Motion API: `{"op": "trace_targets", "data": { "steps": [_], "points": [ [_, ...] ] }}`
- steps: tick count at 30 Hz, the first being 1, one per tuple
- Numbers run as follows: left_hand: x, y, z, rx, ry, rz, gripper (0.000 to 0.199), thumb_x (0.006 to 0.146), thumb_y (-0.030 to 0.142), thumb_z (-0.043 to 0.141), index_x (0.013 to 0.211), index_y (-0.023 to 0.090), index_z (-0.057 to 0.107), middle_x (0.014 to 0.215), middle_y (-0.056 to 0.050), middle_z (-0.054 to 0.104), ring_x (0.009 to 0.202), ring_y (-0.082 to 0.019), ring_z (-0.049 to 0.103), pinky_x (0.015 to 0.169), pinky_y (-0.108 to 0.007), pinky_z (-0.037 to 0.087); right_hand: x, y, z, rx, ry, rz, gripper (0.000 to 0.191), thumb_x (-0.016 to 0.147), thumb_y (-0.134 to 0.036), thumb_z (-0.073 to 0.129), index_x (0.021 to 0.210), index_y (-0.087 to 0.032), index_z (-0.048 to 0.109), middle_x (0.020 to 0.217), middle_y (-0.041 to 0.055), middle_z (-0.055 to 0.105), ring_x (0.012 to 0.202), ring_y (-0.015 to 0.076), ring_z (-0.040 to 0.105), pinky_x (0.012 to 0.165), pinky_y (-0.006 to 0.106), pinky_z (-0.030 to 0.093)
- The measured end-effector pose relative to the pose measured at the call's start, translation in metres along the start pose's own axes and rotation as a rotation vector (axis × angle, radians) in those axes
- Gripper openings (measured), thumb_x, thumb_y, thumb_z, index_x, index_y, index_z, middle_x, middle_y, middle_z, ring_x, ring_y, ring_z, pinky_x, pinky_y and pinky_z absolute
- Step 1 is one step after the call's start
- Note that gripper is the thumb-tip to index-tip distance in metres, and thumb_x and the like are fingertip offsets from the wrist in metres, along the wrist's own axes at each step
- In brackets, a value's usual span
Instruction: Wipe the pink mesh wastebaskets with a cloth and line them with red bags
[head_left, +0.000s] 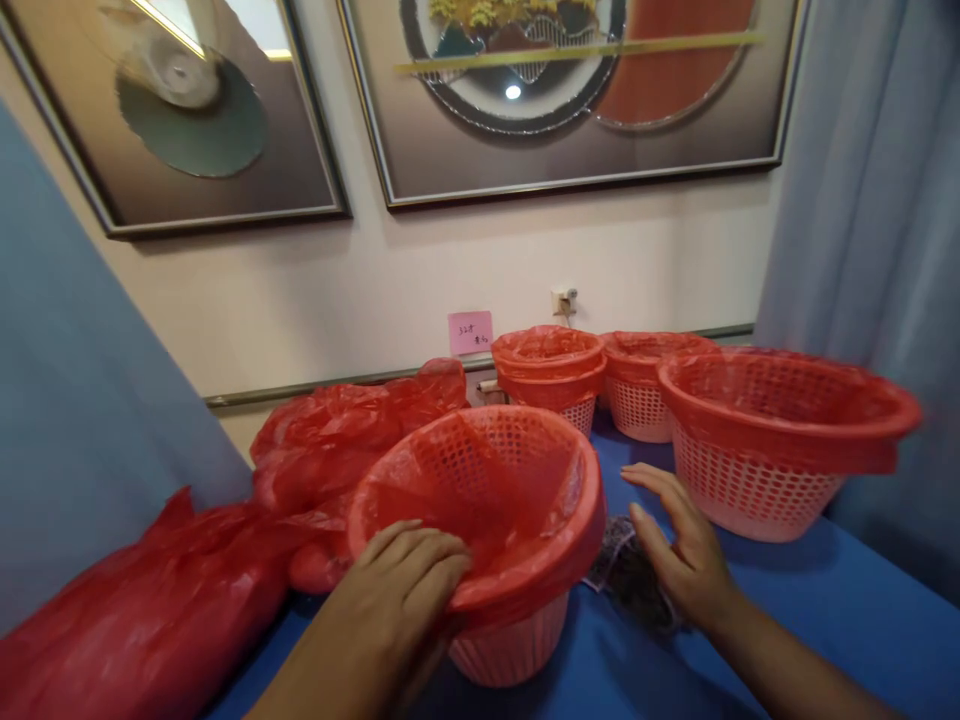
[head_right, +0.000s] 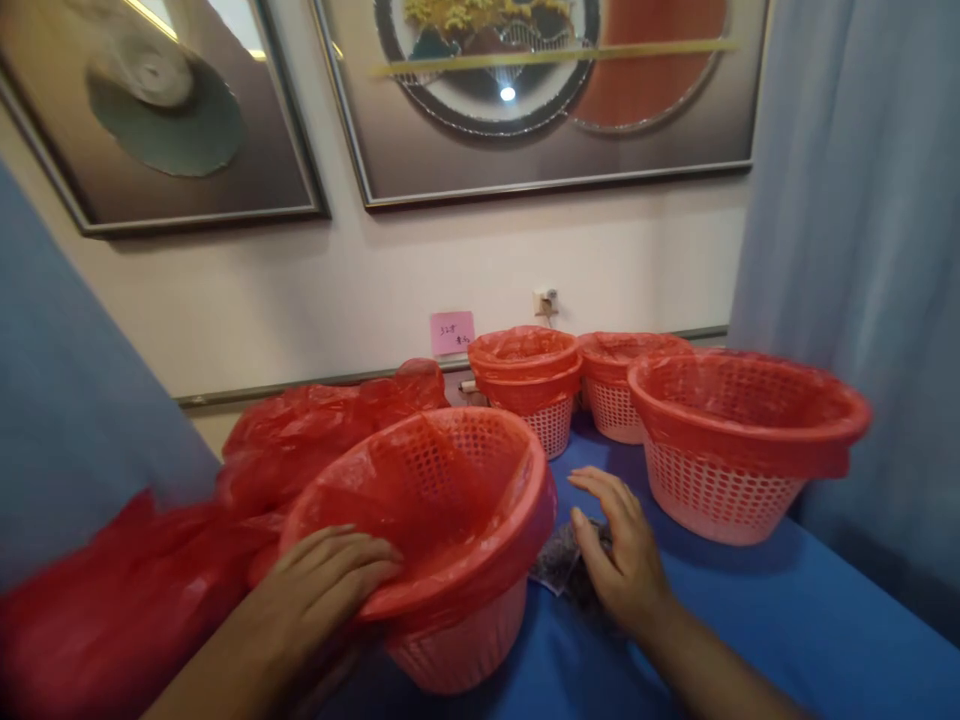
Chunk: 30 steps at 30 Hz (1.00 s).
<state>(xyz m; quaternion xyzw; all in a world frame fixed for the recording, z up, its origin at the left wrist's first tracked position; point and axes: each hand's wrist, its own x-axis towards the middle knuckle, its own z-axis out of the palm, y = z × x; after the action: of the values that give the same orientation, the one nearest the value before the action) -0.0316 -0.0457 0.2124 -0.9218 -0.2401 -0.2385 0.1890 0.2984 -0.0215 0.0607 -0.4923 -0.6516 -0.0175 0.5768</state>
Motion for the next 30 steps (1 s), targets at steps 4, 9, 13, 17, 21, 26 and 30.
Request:
{"op": "trace_targets", "data": {
  "steps": [4,9,13,17,21,26,30],
  "points": [
    [0.002,-0.006,0.000,0.068,0.096,0.065,0.023,0.106,0.024,0.037,0.096,0.027,0.058,0.080,0.000,0.074,0.070,-0.021,0.070,0.073,-0.035,0.056,-0.039,0.058,0.013,-0.284,-0.343,0.354,0.052,0.093,-0.044,0.063,0.141,-0.024,0.060,0.156,0.0166,0.050,0.143,0.0383,0.049,0.111,0.065,0.042],
    [0.013,-0.010,0.000,0.030,0.112,0.056,0.019,0.104,0.023,0.044,0.091,0.027,0.056,0.075,0.000,0.068,0.064,-0.020,0.064,0.061,-0.032,0.051,-0.070,0.064,0.024,-0.288,-0.583,0.460,0.060,0.078,-0.012,0.067,0.137,-0.021,0.062,0.158,0.0152,0.048,0.138,0.0307,0.056,0.114,0.048,0.044],
    [0.034,-0.009,0.001,-0.041,0.108,0.055,0.016,0.104,0.022,0.047,0.091,0.026,0.055,0.075,0.001,0.063,0.063,-0.019,0.058,0.061,-0.031,0.046,-0.082,0.028,0.020,-0.089,-0.673,0.359,0.060,0.072,-0.008,0.065,0.130,-0.022,0.067,0.148,0.0113,0.056,0.134,0.0274,0.057,0.114,0.042,0.045],
    [0.066,-0.001,0.017,-0.061,0.083,0.037,0.018,0.105,0.023,0.047,0.088,0.024,0.054,0.078,0.000,0.061,0.071,-0.021,0.054,0.066,-0.033,0.042,-0.097,0.004,0.018,0.063,-0.728,0.314,0.065,0.070,-0.009,0.069,0.133,-0.025,0.067,0.153,0.0100,0.053,0.136,0.0285,0.055,0.117,0.043,0.044],
    [0.095,0.009,0.051,-0.065,0.024,0.041,0.018,0.099,0.014,0.049,0.083,0.023,0.052,0.078,-0.001,0.060,0.074,-0.022,0.053,0.067,-0.034,0.039,-0.107,0.004,0.029,0.128,-0.836,0.307,0.070,0.069,-0.019,0.082,0.137,-0.026,0.067,0.157,0.0128,0.050,0.140,0.0348,0.053,0.119,0.046,0.044],
    [0.109,0.016,0.098,-0.072,-0.015,0.059,0.020,0.095,0.010,0.047,0.079,0.023,0.050,0.076,-0.001,0.058,0.072,-0.022,0.051,0.067,-0.036,0.040,-0.105,0.006,0.048,0.204,-0.884,0.222,0.053,0.086,-0.039,0.079,0.138,-0.038,0.066,0.160,0.0065,0.050,0.144,0.0323,0.051,0.120,0.047,0.042],
    [0.113,0.020,0.115,-0.085,-0.047,0.059,0.023,0.098,0.013,0.044,0.079,0.023,0.051,0.076,-0.002,0.059,0.074,-0.023,0.051,0.071,-0.038,0.044,-0.099,-0.001,0.062,0.189,-0.816,0.158,0.075,0.070,-0.034,0.088,0.141,-0.038,0.063,0.165,0.0066,0.043,0.147,0.0359,0.046,0.121,0.048,0.041]
  ]
}}
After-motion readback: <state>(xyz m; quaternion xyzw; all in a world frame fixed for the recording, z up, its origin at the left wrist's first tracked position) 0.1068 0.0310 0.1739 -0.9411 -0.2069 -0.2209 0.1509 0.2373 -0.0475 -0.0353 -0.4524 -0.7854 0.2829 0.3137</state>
